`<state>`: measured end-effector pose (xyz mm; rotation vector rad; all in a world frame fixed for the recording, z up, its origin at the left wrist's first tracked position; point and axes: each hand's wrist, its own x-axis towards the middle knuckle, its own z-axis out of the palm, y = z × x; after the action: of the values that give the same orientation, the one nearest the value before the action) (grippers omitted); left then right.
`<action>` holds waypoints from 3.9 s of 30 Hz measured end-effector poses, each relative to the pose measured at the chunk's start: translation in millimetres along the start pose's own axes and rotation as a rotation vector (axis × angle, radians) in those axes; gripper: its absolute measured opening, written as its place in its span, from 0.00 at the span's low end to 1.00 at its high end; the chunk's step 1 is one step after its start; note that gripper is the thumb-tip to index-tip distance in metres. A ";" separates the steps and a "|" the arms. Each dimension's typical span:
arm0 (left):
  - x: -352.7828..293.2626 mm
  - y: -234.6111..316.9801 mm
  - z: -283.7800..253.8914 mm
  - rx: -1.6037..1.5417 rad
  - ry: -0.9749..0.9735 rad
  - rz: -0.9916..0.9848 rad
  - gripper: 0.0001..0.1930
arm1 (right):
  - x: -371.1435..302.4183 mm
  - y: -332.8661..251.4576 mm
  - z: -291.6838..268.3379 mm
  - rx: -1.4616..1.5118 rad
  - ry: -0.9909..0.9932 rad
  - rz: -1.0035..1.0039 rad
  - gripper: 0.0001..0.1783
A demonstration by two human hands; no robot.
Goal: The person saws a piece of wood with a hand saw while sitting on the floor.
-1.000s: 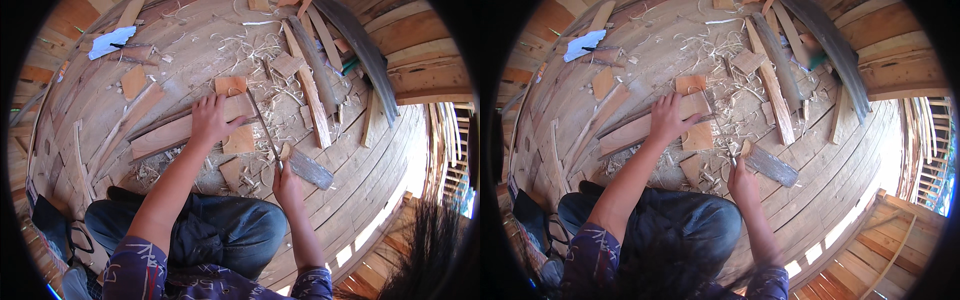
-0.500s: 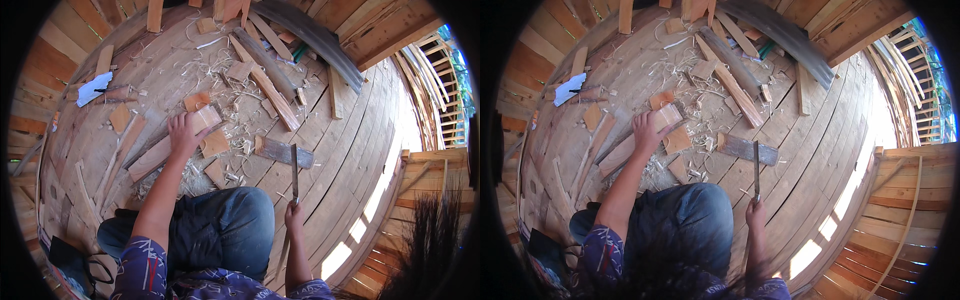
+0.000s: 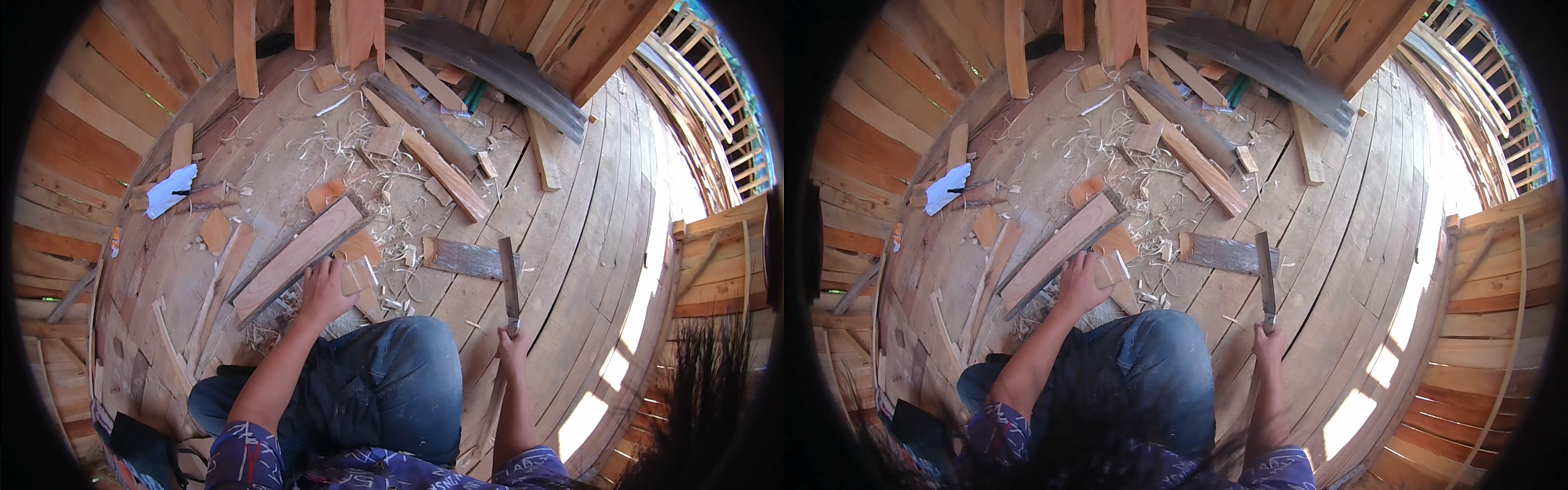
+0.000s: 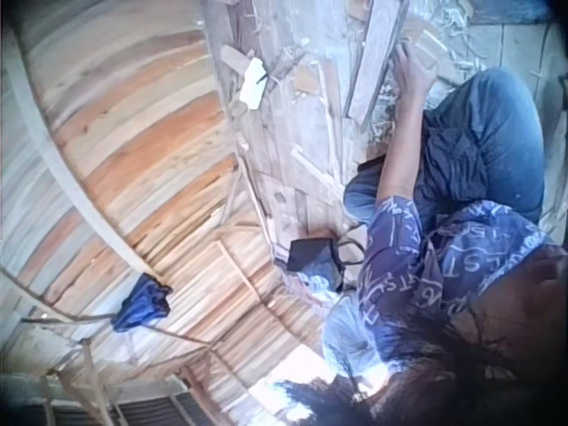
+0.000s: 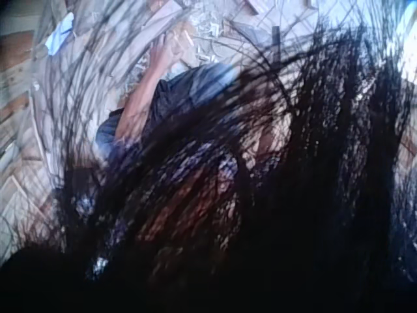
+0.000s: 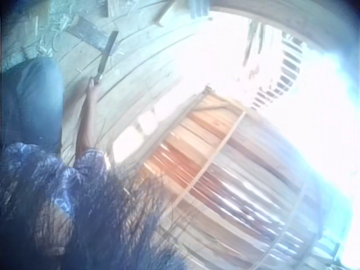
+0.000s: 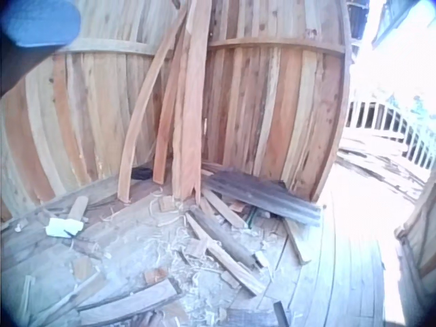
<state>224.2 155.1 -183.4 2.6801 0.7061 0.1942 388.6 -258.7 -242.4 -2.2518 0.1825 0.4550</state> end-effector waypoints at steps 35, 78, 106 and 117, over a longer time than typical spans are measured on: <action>45.1 120.7 -210.3 -0.461 0.183 0.737 0.13 | 285.9 -235.3 78.8 -0.313 0.183 -0.563 0.15; -107.9 -130.5 -77.7 -0.075 -0.014 -0.427 0.43 | -138.5 -330.3 21.7 0.123 -0.724 -0.204 0.09; -83.9 -40.4 -101.4 -0.468 0.059 0.348 0.35 | -144.9 -311.1 133.3 -0.119 -1.065 -0.096 0.12; -91.3 -39.1 -107.3 -0.461 0.211 0.282 0.34 | -163.4 -293.7 95.6 -0.143 -0.814 -0.260 0.19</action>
<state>103.9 174.3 -102.5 2.3170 0.2868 0.6370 293.3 3.9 -32.5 -2.0036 -0.5667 1.2116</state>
